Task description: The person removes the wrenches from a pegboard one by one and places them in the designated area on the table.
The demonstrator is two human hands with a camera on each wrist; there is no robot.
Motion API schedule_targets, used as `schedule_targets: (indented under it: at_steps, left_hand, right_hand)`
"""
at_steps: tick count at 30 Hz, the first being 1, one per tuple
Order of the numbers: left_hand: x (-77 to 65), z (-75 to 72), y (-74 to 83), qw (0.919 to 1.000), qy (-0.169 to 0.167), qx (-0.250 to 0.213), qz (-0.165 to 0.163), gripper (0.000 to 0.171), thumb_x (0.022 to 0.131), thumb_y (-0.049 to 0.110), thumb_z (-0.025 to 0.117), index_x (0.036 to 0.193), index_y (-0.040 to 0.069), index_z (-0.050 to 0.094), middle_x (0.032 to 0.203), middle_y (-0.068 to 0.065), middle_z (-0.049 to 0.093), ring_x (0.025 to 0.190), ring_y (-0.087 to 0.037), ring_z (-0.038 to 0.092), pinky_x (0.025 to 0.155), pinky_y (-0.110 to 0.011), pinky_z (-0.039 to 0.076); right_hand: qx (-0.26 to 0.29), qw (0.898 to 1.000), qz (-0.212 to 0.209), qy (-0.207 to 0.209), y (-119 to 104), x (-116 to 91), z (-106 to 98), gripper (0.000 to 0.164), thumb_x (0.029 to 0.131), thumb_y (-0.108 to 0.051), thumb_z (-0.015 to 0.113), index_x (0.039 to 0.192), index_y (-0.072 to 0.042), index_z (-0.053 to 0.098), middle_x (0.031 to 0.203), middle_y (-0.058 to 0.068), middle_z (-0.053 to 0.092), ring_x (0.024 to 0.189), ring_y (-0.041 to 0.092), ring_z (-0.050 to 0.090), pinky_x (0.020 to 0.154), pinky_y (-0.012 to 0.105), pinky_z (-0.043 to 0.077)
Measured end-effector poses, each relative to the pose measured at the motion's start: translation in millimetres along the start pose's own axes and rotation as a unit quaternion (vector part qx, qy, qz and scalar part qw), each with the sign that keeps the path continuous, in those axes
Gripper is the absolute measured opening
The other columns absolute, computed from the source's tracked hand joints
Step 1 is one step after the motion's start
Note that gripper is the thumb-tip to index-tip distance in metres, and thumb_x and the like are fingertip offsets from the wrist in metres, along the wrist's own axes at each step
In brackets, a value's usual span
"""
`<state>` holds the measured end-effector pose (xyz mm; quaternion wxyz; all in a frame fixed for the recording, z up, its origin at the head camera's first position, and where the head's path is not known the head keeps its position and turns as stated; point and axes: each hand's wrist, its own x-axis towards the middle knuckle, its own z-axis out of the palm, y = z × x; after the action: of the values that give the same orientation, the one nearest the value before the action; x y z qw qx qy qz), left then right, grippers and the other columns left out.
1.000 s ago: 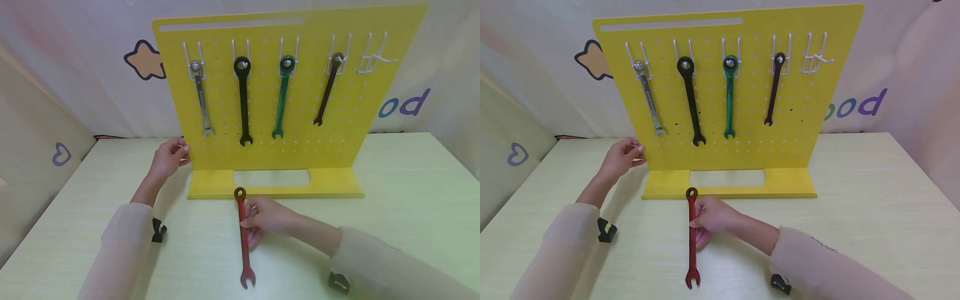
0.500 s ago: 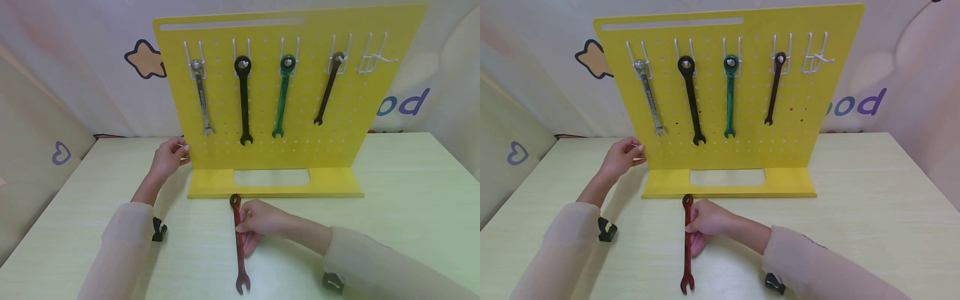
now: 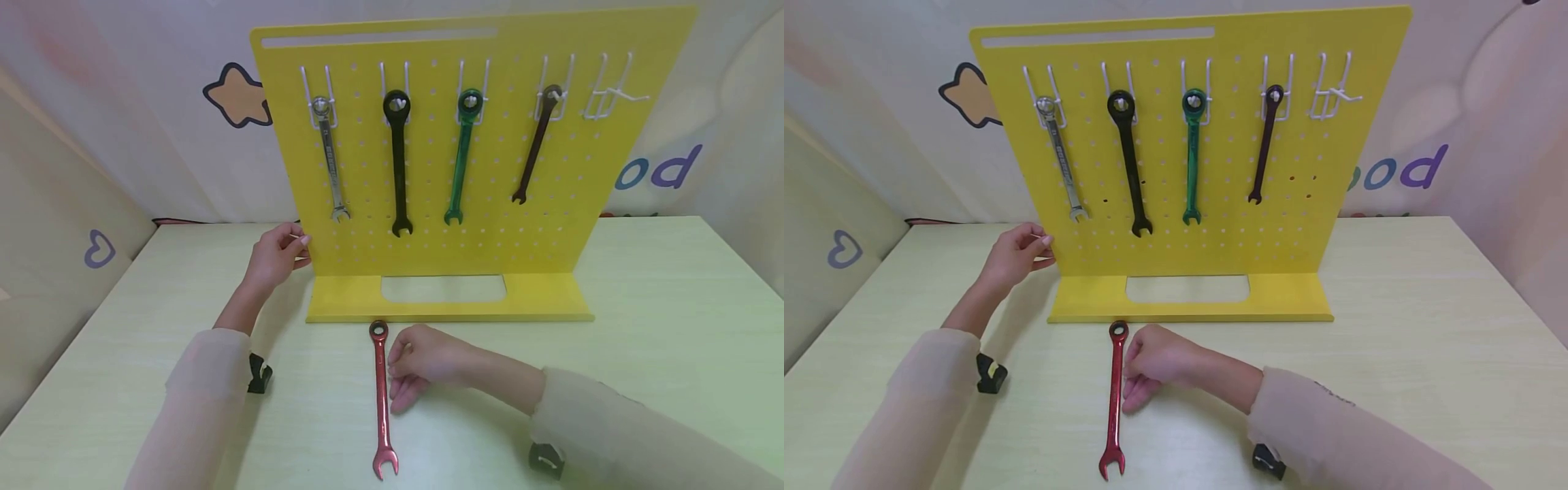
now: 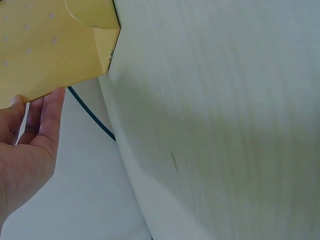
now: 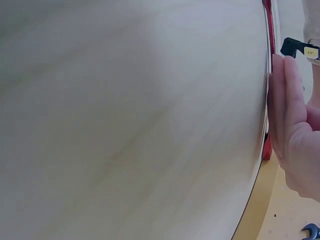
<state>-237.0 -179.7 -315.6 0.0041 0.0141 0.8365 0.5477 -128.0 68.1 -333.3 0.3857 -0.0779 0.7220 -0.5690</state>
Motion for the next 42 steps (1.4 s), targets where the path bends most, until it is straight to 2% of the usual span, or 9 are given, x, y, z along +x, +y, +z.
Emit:
schedule_targets:
  at_steps: [8,17,32,42]
  left_hand:
    - [-0.5,-0.6,0.3,0.9999,-0.004,0.009,0.001,0.019,0.096,0.009,0.046,0.107,-0.007,0.048,0.094,-0.017,0.052,0.09,-0.029,0.055,0.08,-0.035,0.053]
    - [-2.1,-1.4,0.9,1.0,-0.004,0.009,-0.002,0.019,0.096,0.01,0.046,0.106,-0.006,0.048,0.095,-0.016,0.052,0.09,-0.028,0.055,0.082,-0.036,0.053]
    - [-3.2,-1.4,3.5,0.9998,-0.01,0.015,-0.002,0.019,0.096,0.01,0.045,0.106,-0.006,0.047,0.096,-0.018,0.052,0.091,-0.027,0.055,0.082,-0.035,0.053]
    - [-2.9,-1.2,3.0,0.9998,-0.01,0.014,-0.005,0.019,0.096,0.009,0.045,0.107,-0.007,0.047,0.097,-0.018,0.051,0.093,-0.029,0.054,0.082,-0.035,0.053]
  right_hand:
    - [-0.023,1.0,-0.015,-0.001,-3,-4,-7,0.012,0.089,0.002,0.054,0.097,0.007,0.047,0.075,0.019,0.064,0.064,0.031,0.066,0.065,0.036,0.057]
    - [-0.03,0.999,-0.027,-0.013,-10,-8,-24,0.021,0.089,-0.003,0.057,0.104,0.006,0.046,0.08,0.021,0.065,0.068,0.031,0.066,0.066,0.037,0.057]
    - [-0.066,0.996,-0.045,0.028,-22,-17,-59,0.02,0.089,-0.004,0.058,0.104,0.005,0.048,0.084,0.021,0.063,0.073,0.034,0.064,0.068,0.042,0.056]
    - [-0.072,0.994,-0.06,0.049,-34,-27,-83,0.032,0.09,-0.003,0.055,0.116,0.009,0.039,0.095,0.027,0.06,0.082,0.038,0.062,0.074,0.042,0.055]
